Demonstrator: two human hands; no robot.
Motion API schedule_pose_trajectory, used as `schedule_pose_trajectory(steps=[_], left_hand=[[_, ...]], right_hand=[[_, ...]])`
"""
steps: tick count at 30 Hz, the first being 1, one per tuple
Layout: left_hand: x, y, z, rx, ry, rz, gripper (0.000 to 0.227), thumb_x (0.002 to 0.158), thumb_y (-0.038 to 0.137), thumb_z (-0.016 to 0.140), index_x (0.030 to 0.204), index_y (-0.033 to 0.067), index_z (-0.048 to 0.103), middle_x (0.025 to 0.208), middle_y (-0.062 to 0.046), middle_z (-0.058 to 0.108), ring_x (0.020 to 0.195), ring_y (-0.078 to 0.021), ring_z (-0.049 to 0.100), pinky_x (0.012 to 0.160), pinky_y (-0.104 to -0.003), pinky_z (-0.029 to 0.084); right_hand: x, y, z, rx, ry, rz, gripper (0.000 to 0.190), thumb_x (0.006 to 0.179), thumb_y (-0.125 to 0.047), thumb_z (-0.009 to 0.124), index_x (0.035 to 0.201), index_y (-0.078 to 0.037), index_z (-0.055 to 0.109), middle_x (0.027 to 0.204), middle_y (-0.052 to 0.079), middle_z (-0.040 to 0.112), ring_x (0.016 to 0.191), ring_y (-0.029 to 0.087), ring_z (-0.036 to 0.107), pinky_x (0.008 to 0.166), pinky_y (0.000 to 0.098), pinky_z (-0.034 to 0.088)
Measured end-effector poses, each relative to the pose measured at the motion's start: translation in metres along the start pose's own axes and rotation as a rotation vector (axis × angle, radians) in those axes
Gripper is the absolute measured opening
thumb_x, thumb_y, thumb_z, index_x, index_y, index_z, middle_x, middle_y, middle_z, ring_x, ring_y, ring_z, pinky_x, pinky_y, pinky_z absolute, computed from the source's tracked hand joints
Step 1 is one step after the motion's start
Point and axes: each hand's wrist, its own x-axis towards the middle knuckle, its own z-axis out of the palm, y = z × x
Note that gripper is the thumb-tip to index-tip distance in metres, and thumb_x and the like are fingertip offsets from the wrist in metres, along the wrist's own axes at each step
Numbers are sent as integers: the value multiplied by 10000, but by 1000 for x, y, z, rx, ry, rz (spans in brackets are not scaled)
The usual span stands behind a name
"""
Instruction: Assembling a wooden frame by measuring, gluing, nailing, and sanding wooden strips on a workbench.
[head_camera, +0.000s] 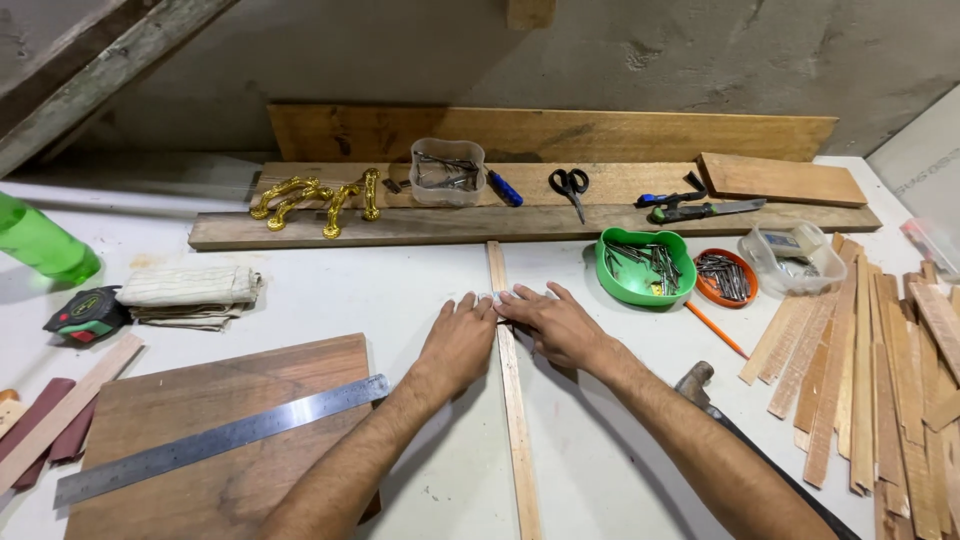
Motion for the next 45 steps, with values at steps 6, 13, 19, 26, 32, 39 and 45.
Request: schedule_pose_trajectory(steps=[6,13,19,26,32,39,45], left_hand=[[-37,-8,-78,-536,-103,-172,416,947,210,695,1320,56,593,1247,-143,682,1202,-272,654,1119,-435,483],[-88,-22,-118,-913,488,-15,321,912,162,738,1219,74,703,1084,-104,803,1017,-205,767,903,-387,582],[-131,-14,-138,-1044,614,52,241,938,158,741,1160,65,744,1027,-98,809,946,-173,786,854,-337,631],[-151,-9,-144,-936,705,-7,174,914,125,706,1073,54,715,954,-80,798,894,-177,786,743,-335,606],[-156,-11,-134,-898,778,-55,127,938,144,732,1017,44,730,959,-97,767,923,-199,749,792,-349,598],[-135,12,-134,-918,640,-10,115,930,164,743,952,51,748,878,-91,746,884,-194,709,769,-363,601],[-92,53,-145,-958,519,-8,133,860,166,790,873,37,761,819,-92,762,766,-188,702,646,-352,544]], right_hand=[[1,-9,-29,65,103,-2,412,958,-131,653,1363,-192,619,1342,15,688,1349,222,558,1161,595,275],[-12,-55,-73,787,291,-15,384,996,-41,551,1350,-92,693,1204,80,775,1081,132,683,985,287,541],[-25,-89,-79,1236,156,-26,369,1009,-79,588,1354,36,647,1222,82,732,1080,138,672,981,319,548],[-25,-112,-73,1209,126,-19,370,997,-145,673,1317,41,689,1094,80,762,946,121,690,854,311,591],[-22,-131,-70,1214,120,-23,352,975,-157,691,1272,32,697,1061,66,769,916,111,718,812,299,623],[-41,-121,-73,1158,185,47,263,1005,-174,683,1166,28,728,1015,60,768,905,89,702,779,255,588],[-84,-92,-82,1111,368,81,196,1014,-175,685,1117,-8,670,987,22,731,889,65,679,763,241,570]])
